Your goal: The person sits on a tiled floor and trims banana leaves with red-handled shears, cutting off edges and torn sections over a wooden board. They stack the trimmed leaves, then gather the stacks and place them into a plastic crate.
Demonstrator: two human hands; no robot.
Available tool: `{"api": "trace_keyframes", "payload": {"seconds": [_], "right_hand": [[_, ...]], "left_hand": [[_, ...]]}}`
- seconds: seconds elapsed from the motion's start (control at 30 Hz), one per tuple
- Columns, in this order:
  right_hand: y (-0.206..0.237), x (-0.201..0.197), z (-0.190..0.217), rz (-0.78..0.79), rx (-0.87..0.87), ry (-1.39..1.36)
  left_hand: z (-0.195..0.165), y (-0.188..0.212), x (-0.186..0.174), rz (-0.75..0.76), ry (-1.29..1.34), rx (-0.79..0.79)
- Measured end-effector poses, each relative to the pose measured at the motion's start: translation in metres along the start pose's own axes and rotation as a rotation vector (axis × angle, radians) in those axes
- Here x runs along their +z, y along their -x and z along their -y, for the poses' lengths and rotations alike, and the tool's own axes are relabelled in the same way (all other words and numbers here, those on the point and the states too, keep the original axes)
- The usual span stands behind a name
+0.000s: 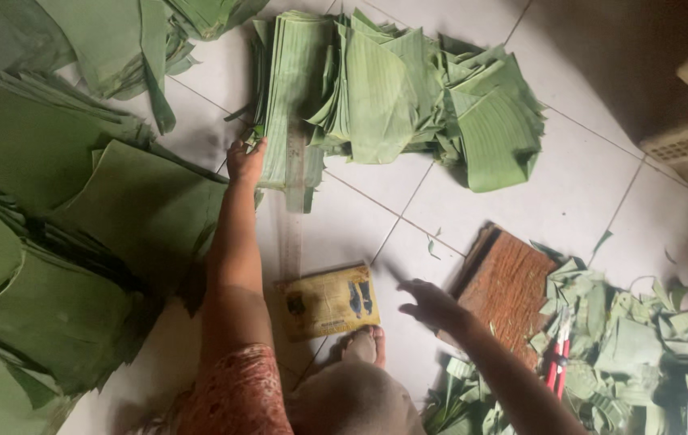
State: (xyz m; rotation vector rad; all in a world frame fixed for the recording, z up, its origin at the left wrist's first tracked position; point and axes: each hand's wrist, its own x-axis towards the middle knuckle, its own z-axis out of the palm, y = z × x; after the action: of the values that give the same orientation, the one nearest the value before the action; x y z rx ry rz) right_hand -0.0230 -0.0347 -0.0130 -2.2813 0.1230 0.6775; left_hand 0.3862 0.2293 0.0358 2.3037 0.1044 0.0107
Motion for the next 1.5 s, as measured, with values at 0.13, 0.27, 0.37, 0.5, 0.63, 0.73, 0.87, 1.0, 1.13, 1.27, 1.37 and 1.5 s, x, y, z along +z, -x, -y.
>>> {"api": "trace_keyframes", "payload": {"seconds": [0.13, 0.27, 0.37, 0.5, 0.63, 0.73, 0.87, 1.0, 1.13, 1.27, 1.37, 1.5], "right_hand": [[-0.029, 0.025, 0.036, -0.188, -0.064, -0.208], [-0.041, 0.042, 0.061, -0.153, 0.001, -0.492], [-0.034, 0.051, 0.072, -0.184, -0.043, -0.48], [-0.019, 0.055, 0.079, -0.165, 0.038, -0.455], [-0.013, 0.052, 0.083, -0.151, 0.064, -0.466], [-0.017, 0.049, 0.084, -0.179, 0.039, -0.463], [-0.022, 0.05, 0.085, -0.166, 0.022, -0.487], [-0.022, 0.059, 0.087, -0.175, 0.031, -0.496], [-0.017, 0.07, 0.088, -0.101, 0.072, -0.501], [-0.002, 0.072, 0.08, -0.134, 0.093, -0.405], [0.012, 0.062, 0.069, -0.195, 0.062, -0.304], [0.026, 0.042, 0.066, -0.167, 0.202, -0.205]], "left_hand": [[-0.01, -0.017, 0.003, 0.152, 0.089, -0.122], [-0.028, -0.03, 0.002, 0.244, 0.067, -0.272], [-0.034, -0.039, 0.006, 0.331, 0.003, -0.276], [-0.029, -0.054, 0.022, 0.332, 0.163, -0.141], [-0.025, -0.066, 0.034, 0.448, 0.228, -0.325], [-0.025, -0.068, 0.039, 0.426, 0.337, -0.274], [-0.029, -0.066, 0.043, 0.457, 0.347, -0.342], [-0.029, -0.064, 0.044, 0.424, 0.292, -0.432], [-0.03, -0.06, 0.045, 0.241, 0.273, -0.163], [-0.039, -0.073, 0.029, 0.177, -0.002, -0.192], [-0.042, -0.088, -0.005, 0.045, -0.427, -0.007], [-0.051, -0.092, -0.08, 0.167, -0.88, 0.228]]}}
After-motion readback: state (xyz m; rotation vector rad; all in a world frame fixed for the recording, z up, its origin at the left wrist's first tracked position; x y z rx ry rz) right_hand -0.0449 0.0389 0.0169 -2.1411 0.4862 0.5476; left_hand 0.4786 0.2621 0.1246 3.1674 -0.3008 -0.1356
